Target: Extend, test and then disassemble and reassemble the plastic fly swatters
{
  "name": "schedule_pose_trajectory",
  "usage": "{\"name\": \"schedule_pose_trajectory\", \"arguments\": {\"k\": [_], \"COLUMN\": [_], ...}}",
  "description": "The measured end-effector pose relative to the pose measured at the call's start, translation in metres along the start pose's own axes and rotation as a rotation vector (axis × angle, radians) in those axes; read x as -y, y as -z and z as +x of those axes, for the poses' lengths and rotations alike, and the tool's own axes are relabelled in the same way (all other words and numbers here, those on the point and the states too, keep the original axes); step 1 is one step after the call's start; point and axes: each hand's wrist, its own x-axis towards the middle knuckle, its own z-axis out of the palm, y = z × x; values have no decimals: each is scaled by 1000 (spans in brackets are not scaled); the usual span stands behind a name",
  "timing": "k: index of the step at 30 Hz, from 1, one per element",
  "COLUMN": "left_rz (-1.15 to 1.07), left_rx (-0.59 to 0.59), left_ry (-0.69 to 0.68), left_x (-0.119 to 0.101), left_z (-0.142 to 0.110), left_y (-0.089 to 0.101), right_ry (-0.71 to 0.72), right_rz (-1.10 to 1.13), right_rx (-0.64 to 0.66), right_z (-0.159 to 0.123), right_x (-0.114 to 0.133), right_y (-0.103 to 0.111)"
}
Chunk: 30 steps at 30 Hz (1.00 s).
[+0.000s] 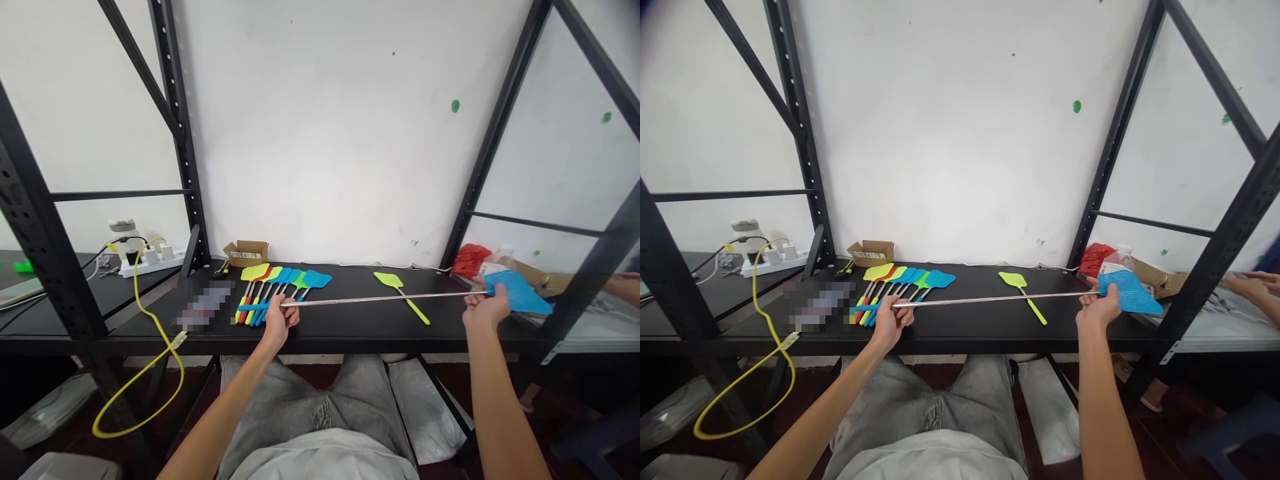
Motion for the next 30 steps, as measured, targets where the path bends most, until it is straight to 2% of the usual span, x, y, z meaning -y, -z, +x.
{"name": "schedule_pose_trajectory", "arguments": {"k": [4, 10, 18, 23, 30], "left_rz": [46, 171, 338, 379, 410], "left_rx": [16, 62, 151, 169, 272], "left_ry": [-18, -66, -132, -149, -67], "left_x": [0, 1, 9, 10, 8], "left_z": [0, 0, 3, 3, 0], "left_y": [2, 3, 7, 9, 5], "right_ry": [62, 76, 14, -21, -106], "right_rz": [-28, -30, -14, 5, 20], "right_rx": [7, 81, 224, 295, 320], "right_z": [0, -11, -60, -86, -77], "right_x": [-1, -11, -35, -40, -30], "right_y": [-2, -13, -46, -56, -54]}}
